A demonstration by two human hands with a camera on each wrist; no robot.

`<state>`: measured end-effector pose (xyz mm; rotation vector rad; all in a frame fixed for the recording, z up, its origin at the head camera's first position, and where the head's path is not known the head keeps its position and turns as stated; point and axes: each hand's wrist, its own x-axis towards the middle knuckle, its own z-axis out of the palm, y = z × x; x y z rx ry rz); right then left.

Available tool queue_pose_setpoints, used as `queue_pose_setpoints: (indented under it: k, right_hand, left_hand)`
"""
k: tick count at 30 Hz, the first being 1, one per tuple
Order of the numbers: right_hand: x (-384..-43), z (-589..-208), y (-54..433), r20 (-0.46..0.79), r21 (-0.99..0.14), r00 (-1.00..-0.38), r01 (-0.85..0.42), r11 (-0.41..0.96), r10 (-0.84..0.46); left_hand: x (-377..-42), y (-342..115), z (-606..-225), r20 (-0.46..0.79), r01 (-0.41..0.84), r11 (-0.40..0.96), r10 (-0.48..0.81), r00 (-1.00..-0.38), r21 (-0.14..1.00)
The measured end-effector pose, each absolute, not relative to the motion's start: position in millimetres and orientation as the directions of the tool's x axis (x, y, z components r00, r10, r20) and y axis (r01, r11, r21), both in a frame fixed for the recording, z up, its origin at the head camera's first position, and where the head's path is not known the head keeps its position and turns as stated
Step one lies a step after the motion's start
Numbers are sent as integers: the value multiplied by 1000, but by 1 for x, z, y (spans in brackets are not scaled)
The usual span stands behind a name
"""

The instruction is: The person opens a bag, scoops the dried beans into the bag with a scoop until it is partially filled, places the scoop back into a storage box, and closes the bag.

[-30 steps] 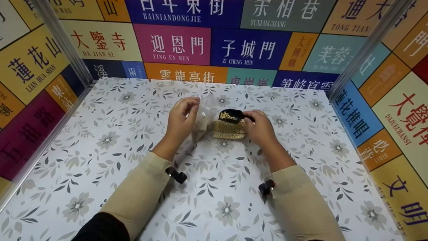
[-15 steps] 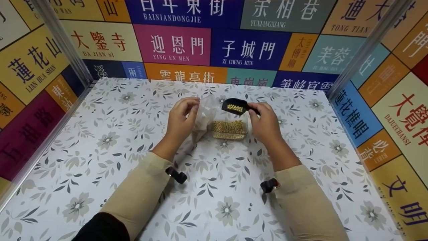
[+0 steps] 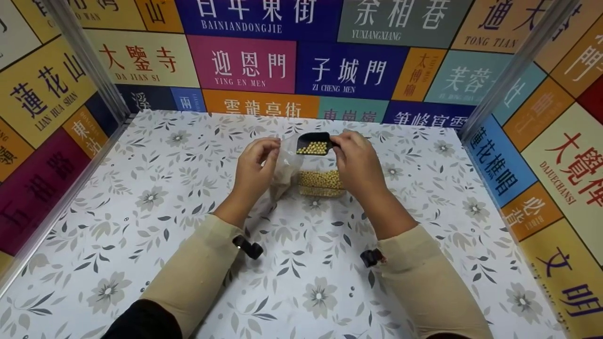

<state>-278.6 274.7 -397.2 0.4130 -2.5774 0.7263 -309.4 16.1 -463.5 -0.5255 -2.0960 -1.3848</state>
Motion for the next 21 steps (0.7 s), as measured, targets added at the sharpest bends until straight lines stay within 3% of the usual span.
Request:
queue_pose_setpoints:
  k: [5,21]
  right_hand:
    - [-278,-394,269,521,-337,-825,-433,836,-217]
    - [-278,-389,270,583,-249,-764,-491,835,-275]
  left_hand:
    - [-307,17,-461,646,598,387,7,-763,702]
    - [-307,15,-461,636,588,386,4,-772,711]
